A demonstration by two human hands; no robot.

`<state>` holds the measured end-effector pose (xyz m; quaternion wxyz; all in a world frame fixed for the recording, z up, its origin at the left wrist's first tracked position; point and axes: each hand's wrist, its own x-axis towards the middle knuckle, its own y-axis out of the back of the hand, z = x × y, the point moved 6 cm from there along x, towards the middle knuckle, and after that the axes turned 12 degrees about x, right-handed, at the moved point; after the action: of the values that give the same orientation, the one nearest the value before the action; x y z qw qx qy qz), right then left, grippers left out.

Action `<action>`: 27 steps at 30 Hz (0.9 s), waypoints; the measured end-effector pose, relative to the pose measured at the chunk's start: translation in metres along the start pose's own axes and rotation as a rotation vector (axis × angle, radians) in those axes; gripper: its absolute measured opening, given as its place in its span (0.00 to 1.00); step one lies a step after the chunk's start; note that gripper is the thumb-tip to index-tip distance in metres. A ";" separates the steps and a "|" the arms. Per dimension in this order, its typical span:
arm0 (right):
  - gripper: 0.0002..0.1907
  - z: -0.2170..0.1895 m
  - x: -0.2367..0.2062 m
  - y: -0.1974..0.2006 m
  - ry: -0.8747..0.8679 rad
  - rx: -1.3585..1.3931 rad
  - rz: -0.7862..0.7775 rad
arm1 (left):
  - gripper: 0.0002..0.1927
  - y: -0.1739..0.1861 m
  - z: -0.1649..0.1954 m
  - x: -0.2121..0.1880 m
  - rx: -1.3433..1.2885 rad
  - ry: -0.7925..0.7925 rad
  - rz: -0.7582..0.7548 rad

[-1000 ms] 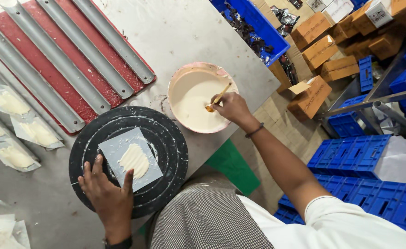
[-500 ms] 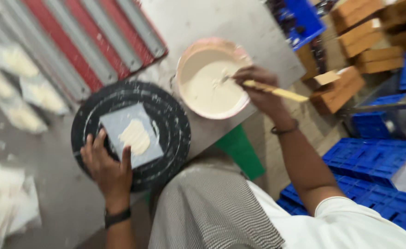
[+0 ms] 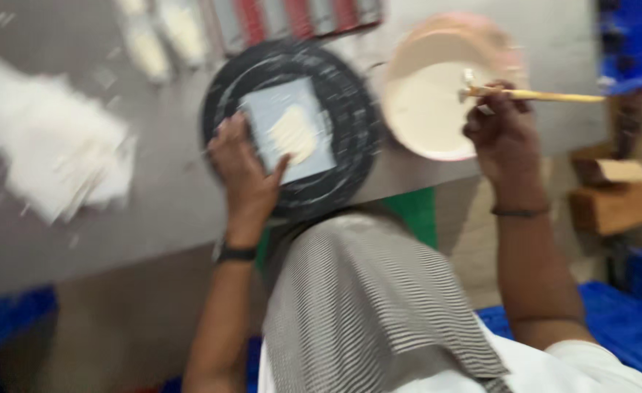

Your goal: The person repeatedly applies a white paste onto small square paper sheets using a brush, then places each coated sheet onto a vertical rack. The process is repeated for multiple sheets throughout the clip.

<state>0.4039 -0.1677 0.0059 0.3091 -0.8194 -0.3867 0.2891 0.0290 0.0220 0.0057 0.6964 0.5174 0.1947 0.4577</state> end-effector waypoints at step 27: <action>0.05 0.148 0.001 -0.216 0.694 -1.340 -0.750 | 0.68 -0.011 0.004 0.002 0.047 -0.032 -0.172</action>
<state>0.2005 -0.0144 0.0684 -0.0656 -0.6892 -0.6060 -0.3917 0.0376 0.0211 -0.0023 0.7236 0.5223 0.2383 0.3832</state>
